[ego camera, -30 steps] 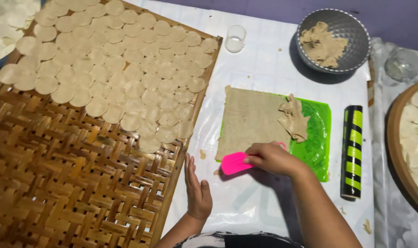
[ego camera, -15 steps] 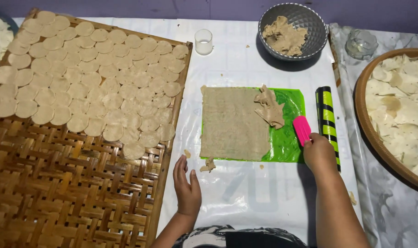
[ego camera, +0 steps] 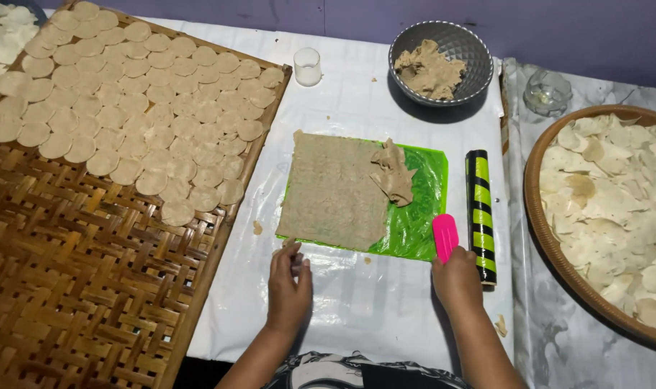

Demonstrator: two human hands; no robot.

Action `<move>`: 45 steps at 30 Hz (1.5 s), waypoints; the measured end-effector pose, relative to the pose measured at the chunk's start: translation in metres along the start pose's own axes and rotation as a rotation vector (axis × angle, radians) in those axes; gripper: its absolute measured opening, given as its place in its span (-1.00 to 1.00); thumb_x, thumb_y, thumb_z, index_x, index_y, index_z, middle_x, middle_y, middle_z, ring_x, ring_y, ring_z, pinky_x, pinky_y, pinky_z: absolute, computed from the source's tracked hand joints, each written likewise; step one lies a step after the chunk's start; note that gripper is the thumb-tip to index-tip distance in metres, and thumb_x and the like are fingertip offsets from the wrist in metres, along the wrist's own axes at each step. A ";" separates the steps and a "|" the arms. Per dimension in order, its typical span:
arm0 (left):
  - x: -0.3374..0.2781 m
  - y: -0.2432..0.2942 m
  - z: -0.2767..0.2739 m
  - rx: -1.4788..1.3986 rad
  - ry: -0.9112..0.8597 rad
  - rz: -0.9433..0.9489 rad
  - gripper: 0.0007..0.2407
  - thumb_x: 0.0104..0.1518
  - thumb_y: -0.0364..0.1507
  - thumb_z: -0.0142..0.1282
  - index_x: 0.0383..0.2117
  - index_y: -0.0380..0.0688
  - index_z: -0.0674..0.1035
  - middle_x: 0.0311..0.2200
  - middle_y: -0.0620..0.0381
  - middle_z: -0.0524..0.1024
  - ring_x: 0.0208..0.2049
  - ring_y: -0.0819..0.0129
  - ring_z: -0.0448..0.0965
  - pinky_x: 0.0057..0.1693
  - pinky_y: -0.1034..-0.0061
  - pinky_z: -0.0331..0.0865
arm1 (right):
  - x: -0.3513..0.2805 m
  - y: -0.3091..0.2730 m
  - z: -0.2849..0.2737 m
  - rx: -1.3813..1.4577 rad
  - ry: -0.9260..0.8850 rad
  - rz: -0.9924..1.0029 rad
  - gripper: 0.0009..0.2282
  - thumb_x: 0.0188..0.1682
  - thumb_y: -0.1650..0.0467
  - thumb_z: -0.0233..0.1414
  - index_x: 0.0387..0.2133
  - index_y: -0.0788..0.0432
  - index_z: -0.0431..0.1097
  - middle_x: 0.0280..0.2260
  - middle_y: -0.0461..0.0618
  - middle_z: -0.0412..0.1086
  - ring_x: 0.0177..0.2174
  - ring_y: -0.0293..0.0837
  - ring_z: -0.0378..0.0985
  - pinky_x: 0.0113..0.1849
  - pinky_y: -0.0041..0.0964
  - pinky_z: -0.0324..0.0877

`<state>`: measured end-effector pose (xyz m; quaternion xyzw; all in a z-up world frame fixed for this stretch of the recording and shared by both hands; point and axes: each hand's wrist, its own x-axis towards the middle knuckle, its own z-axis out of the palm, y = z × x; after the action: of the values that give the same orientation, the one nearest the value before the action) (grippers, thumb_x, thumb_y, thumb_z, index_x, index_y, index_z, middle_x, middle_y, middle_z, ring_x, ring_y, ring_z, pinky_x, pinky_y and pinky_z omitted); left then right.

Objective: The recorder flattens a portion of dough with a rolling pin and then uses a circular mold to cut out individual pieces.

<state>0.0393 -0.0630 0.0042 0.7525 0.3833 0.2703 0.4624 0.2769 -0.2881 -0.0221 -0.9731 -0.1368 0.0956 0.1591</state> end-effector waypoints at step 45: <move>0.037 0.012 -0.029 0.583 0.025 -0.151 -0.46 -0.15 -0.16 0.43 -0.11 -0.24 0.51 -0.12 -0.05 0.49 -0.11 -0.01 0.53 -0.04 0.19 0.43 | 0.009 0.039 0.007 0.187 -0.145 -0.004 -0.49 -0.01 0.11 0.12 -0.06 0.37 0.40 -0.30 0.42 0.52 -0.25 0.34 0.60 -0.16 0.10 0.46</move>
<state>0.0418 -0.0212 0.0289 0.8196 0.5051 0.1232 0.2408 0.2933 -0.3185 -0.0425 -0.9442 -0.1403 0.1781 0.2391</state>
